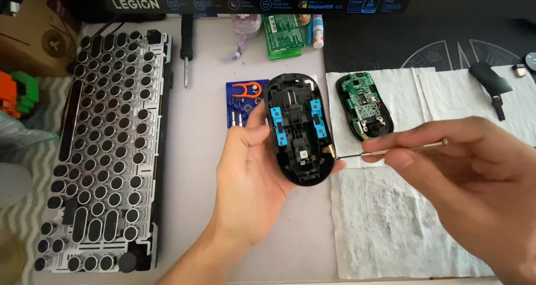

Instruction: The person uses a small screwdriver to remove screws from the underside of a disassembled black computer mouse. They repeatedly probe and adjust internal components, including blue switch modules, while holding the mouse shell in one hand.

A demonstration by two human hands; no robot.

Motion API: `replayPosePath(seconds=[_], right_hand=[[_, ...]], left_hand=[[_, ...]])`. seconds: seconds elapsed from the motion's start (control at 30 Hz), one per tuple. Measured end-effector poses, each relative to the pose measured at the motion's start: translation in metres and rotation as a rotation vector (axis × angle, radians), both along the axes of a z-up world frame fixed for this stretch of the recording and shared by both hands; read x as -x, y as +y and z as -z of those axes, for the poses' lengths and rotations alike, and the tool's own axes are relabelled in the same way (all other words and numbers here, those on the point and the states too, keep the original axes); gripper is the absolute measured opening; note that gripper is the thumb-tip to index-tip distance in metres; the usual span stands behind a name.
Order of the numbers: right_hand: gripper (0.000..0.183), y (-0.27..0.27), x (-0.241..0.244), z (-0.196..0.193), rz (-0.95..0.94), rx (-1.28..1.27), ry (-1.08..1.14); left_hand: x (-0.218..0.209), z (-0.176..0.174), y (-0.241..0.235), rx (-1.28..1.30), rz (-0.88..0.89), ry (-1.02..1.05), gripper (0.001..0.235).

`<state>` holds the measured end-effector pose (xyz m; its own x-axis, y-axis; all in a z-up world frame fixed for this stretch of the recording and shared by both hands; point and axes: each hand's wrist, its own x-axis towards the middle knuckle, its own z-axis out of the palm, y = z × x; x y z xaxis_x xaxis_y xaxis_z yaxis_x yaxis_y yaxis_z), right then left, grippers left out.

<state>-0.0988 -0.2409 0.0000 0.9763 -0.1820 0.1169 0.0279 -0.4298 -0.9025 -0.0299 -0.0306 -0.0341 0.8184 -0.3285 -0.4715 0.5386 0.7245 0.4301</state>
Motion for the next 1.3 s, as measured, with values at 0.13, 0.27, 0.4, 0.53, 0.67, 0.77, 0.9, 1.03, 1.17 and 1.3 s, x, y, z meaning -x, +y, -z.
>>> replayPosePath(seconds=[0.13,0.27,0.4,0.53,0.67,0.77,0.9,1.03,1.17,1.3], right_hand=[[0.015,-0.004,0.004,0.008,-0.116,-0.03,-0.116],[0.018,-0.003,0.001,0.006,-0.121,0.037,-0.161],[0.021,0.0,-0.006,0.005,-0.154,0.085,-0.219],[0.018,0.002,-0.012,0.006,-0.116,0.33,-0.332],[0.015,0.002,-0.017,0.008,-0.129,0.395,-0.35],[0.01,0.0,-0.018,0.011,-0.138,0.462,-0.319],[0.009,0.001,-0.021,0.012,-0.166,0.475,-0.308],[0.008,0.002,-0.022,0.01,-0.184,0.466,-0.289],[0.008,0.002,-0.021,0.01,-0.176,0.468,-0.285],[0.008,-0.001,-0.019,0.012,-0.153,0.454,-0.291]], left_hand=[[0.005,0.007,-0.004,0.014,0.038,-0.068,0.059],[0.01,0.008,-0.007,0.032,0.095,-0.1,0.056],[0.014,0.007,-0.009,0.002,0.136,-0.141,0.049],[0.016,0.005,-0.009,0.008,0.133,-0.17,0.051],[0.017,0.009,-0.009,0.085,0.168,-0.213,0.053],[0.016,0.003,-0.011,-0.002,0.164,-0.142,0.052],[0.015,0.004,-0.012,0.026,0.175,-0.136,0.05],[0.015,0.004,-0.011,0.012,0.174,-0.125,0.052],[0.015,0.006,-0.011,0.019,0.172,-0.125,0.05],[0.015,0.008,-0.011,0.052,0.164,-0.105,0.049]])
